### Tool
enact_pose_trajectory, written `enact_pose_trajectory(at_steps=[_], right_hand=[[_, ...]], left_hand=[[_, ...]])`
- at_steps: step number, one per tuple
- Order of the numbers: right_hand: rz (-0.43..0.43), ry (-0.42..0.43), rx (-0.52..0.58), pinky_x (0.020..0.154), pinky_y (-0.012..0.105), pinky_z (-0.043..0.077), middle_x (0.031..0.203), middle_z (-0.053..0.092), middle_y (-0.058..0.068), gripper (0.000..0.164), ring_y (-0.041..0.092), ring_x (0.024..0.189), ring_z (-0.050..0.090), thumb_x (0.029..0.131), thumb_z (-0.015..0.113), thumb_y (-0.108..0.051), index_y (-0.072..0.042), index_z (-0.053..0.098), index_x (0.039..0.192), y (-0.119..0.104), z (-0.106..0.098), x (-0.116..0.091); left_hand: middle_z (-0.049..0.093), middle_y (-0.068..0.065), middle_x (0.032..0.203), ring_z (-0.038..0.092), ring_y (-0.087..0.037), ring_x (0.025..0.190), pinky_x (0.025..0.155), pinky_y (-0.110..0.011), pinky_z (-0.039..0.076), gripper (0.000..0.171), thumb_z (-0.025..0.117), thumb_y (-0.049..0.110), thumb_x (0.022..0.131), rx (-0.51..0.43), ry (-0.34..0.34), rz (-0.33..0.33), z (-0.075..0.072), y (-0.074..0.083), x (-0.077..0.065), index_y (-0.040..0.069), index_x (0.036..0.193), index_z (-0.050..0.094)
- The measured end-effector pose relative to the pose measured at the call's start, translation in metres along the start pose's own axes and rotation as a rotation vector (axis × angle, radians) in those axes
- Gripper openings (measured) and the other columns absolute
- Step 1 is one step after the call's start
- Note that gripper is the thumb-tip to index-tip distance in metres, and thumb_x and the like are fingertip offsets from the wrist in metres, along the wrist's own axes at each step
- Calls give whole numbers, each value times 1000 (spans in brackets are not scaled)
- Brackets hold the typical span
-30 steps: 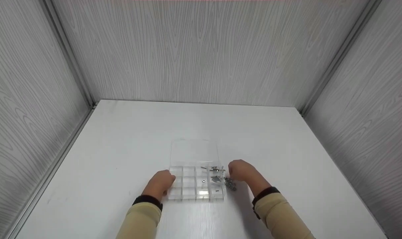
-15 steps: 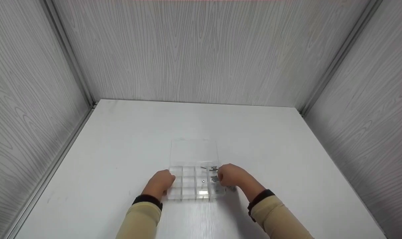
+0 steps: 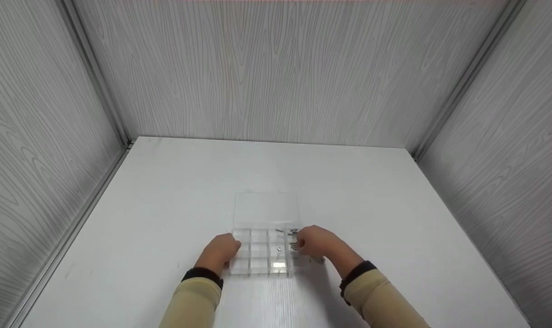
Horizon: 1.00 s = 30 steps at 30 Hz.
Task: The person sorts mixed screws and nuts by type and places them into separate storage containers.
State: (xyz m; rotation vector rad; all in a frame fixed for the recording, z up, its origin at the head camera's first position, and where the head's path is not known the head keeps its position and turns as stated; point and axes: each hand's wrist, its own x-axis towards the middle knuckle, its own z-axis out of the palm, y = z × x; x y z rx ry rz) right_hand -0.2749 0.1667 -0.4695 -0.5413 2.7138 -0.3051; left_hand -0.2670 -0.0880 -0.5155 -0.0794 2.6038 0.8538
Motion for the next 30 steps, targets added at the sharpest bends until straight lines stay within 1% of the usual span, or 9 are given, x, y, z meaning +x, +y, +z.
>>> enact_pose_trajectory(at_steps=[4, 7, 10, 13, 16, 18, 21, 25, 30], right_hand=[[7, 45, 32, 55, 30, 39, 65, 52, -3, 14, 13, 61, 46, 82, 62, -10, -13, 59, 69, 9, -5, 0], [4, 77, 36, 55, 30, 38, 64, 50, -2, 15, 14, 61, 45, 81, 61, -8, -12, 57, 68, 17, -8, 0], [11, 98, 33, 53, 31, 37, 63, 49, -3, 15, 15, 59, 44, 79, 60, -5, -12, 55, 66, 26, -9, 1], [26, 109, 3, 53, 31, 40, 64, 51, -2, 14, 15, 60, 46, 77, 60, -3, -12, 57, 67, 36, -8, 2], [77, 93, -39, 58, 33, 44, 69, 55, -2, 10, 16, 64, 50, 76, 63, -3, -11, 60, 71, 44, -5, 4], [112, 84, -59, 63, 35, 46, 73, 57, -1, 8, 17, 69, 53, 76, 65, -5, -11, 61, 74, 49, -2, 5], [153, 72, -75, 67, 36, 47, 77, 58, 0, 6, 19, 73, 54, 77, 67, -8, -11, 61, 77, 55, 2, 7], [190, 49, -72, 66, 36, 46, 75, 57, 1, 7, 19, 72, 53, 79, 64, -6, -11, 60, 76, 59, 6, 8], [223, 29, -51, 63, 34, 46, 73, 56, 1, 10, 19, 69, 51, 78, 62, -2, -11, 59, 75, 59, 8, 9]], left_hand=[[58, -13, 73, 51, -18, 48, 45, -28, 43, 40, 42, 21, 94, 8, 8, 0, -1, 1, -1, -10, 117, 51], [59, -15, 81, 54, -21, 56, 51, -30, 46, 39, 42, 21, 93, 32, 17, 2, -2, 1, -1, -10, 114, 53], [59, -16, 85, 55, -23, 61, 56, -32, 47, 38, 43, 21, 93, 42, 21, 6, -1, 1, -1, -11, 112, 53], [59, -17, 86, 55, -22, 58, 53, -31, 46, 39, 43, 21, 93, 29, 21, 0, 0, 1, -1, -11, 115, 52], [59, -17, 88, 53, -20, 53, 49, -29, 44, 42, 42, 20, 93, 26, 24, 7, 0, 2, -1, -12, 120, 49], [59, -17, 86, 51, -19, 50, 47, -28, 43, 42, 41, 20, 93, 16, 14, -6, -1, 2, -2, -11, 121, 47], [57, -14, 75, 49, -17, 48, 44, -27, 41, 41, 40, 21, 94, 9, 1, -23, -2, 3, -2, -11, 119, 48], [53, -10, 66, 47, -16, 46, 42, -26, 40, 40, 40, 23, 95, 2, -9, -35, -2, 4, -2, -9, 116, 50], [54, -11, 66, 49, -17, 47, 44, -27, 41, 36, 40, 23, 95, 5, -1, -15, -2, 3, -2, -8, 110, 53]])
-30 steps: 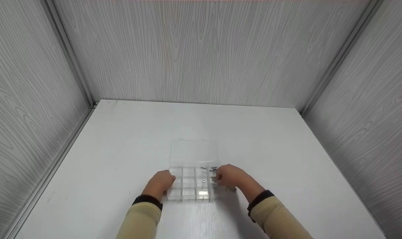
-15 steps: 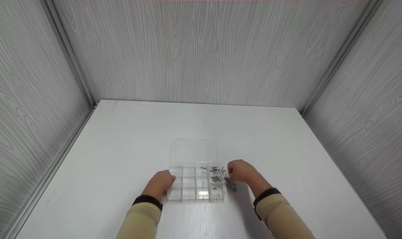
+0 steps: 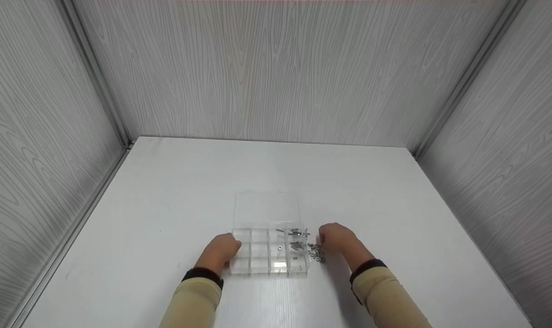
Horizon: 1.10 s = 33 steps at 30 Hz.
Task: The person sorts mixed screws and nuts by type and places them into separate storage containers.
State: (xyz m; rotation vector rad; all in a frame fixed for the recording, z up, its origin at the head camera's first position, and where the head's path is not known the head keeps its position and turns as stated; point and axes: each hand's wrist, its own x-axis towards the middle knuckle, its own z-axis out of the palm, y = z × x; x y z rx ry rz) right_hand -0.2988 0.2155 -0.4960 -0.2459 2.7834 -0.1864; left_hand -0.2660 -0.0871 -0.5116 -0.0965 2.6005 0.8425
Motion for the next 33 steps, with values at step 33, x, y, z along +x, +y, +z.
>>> enact_pose_trajectory(at_steps=[33], right_hand=[[-136, 96, 96, 57, 32, 44, 68, 54, 0, 11, 17, 63, 51, 75, 63, 0, -9, 56, 74, -37, -17, 3]], left_hand=[[53, -11, 74, 51, -21, 58, 54, -30, 43, 31, 42, 20, 93, -4, 13, 15, 0, 2, -3, -6, 103, 56]])
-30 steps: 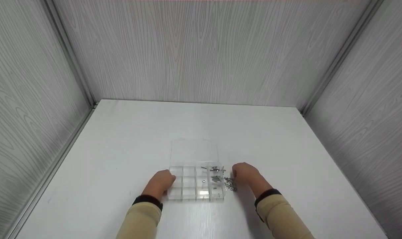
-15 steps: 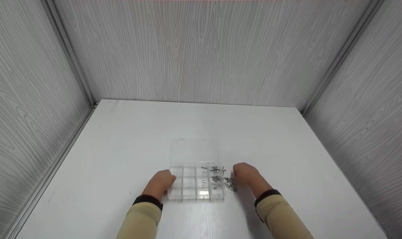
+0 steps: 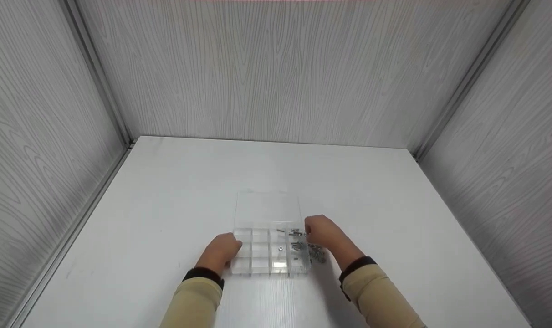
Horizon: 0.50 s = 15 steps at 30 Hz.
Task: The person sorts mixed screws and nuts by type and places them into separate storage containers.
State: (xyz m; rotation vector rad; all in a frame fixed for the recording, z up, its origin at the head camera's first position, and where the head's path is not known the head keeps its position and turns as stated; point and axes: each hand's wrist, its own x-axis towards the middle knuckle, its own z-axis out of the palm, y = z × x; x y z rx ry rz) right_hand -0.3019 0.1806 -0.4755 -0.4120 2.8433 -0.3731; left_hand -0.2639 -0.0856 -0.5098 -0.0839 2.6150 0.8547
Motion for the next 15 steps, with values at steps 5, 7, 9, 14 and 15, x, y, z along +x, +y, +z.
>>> enact_pose_trajectory(at_steps=[5, 7, 9, 14, 15], right_hand=[[-67, 11, -15, 59, 32, 44, 69, 54, -1, 10, 16, 64, 50, 74, 63, -1, -9, 57, 74, -19, 4, 3], [-94, 12, -37, 59, 31, 44, 68, 53, -2, 10, 15, 64, 50, 74, 63, -2, -10, 57, 75, -26, 6, 4], [-125, 12, -53, 59, 30, 44, 68, 53, -2, 10, 15, 64, 50, 75, 62, -2, -10, 57, 74, -32, 9, 5], [-190, 5, -85, 57, 28, 44, 67, 53, -3, 8, 14, 63, 50, 75, 64, -4, -10, 58, 73, -47, 13, 5], [-193, 0, -91, 57, 28, 44, 67, 53, -3, 9, 13, 63, 50, 75, 66, -7, -11, 58, 74, -49, 14, 5]], left_hand=[[53, -11, 74, 52, -21, 58, 55, -31, 44, 31, 42, 21, 93, 2, -5, -9, 1, -1, 2, -5, 102, 56], [53, -11, 75, 52, -21, 58, 54, -31, 43, 32, 42, 21, 93, -1, -6, -12, 1, -1, 2, -6, 103, 55], [53, -12, 76, 51, -21, 58, 53, -30, 43, 33, 42, 21, 93, -3, -5, -12, 1, -2, 3, -6, 104, 55], [53, -12, 75, 51, -21, 57, 52, -30, 43, 32, 42, 21, 93, 8, -1, -2, 1, -2, 3, -6, 104, 55], [54, -12, 74, 52, -21, 56, 52, -30, 43, 32, 42, 20, 93, 13, 0, 1, 0, -2, 3, -6, 103, 56]])
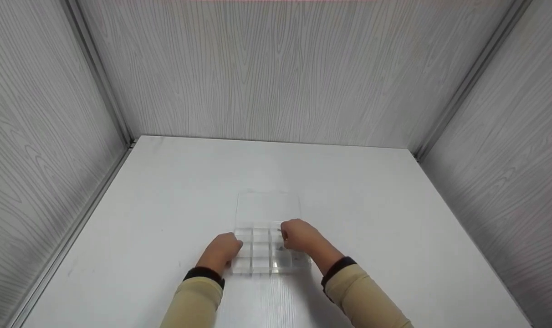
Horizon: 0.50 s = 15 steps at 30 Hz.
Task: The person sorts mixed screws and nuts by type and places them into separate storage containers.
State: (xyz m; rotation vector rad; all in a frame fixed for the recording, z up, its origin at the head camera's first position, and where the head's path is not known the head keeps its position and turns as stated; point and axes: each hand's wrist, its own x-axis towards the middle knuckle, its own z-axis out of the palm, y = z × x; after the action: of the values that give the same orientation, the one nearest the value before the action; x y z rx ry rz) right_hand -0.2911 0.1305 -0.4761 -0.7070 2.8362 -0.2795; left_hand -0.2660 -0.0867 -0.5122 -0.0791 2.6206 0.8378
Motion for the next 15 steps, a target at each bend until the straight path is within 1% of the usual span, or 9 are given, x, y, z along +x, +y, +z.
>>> enact_pose_trajectory(at_steps=[4, 6, 10, 12, 15], right_hand=[[-7, -15, -20, 59, 27, 44, 69, 54, -4, 15, 13, 65, 50, 76, 72, -14, -12, 58, 74, -5, 3, 1], [0, -20, -29, 60, 28, 45, 70, 55, -3, 16, 13, 66, 51, 76, 73, -16, -12, 58, 74, -5, 4, 2], [9, -25, -28, 61, 29, 45, 72, 56, -2, 13, 14, 67, 52, 77, 71, -14, -11, 58, 77, -6, 4, 3], [12, -28, -14, 60, 29, 45, 72, 56, -2, 12, 13, 66, 51, 77, 70, -13, -11, 58, 77, -5, 3, 3], [0, -12, 20, 59, 28, 44, 71, 55, -2, 9, 13, 65, 50, 76, 66, -7, -10, 58, 76, -1, 1, 2]], left_hand=[[54, -11, 71, 52, -21, 56, 52, -30, 44, 30, 42, 20, 93, 12, 2, 8, -1, 1, -1, -5, 98, 58], [54, -10, 69, 53, -21, 55, 52, -30, 44, 29, 42, 20, 93, 9, 2, 4, -1, 2, -1, -4, 96, 58], [53, -10, 66, 51, -20, 53, 51, -29, 43, 27, 42, 19, 92, 10, 9, 9, -2, 1, -1, -2, 88, 58], [53, -10, 65, 50, -20, 51, 50, -28, 42, 26, 42, 18, 91, 13, 13, 12, -2, 1, -1, 0, 83, 58], [53, -10, 64, 50, -19, 49, 48, -27, 41, 25, 42, 18, 91, 6, 13, 15, -2, 1, -2, 1, 80, 57]])
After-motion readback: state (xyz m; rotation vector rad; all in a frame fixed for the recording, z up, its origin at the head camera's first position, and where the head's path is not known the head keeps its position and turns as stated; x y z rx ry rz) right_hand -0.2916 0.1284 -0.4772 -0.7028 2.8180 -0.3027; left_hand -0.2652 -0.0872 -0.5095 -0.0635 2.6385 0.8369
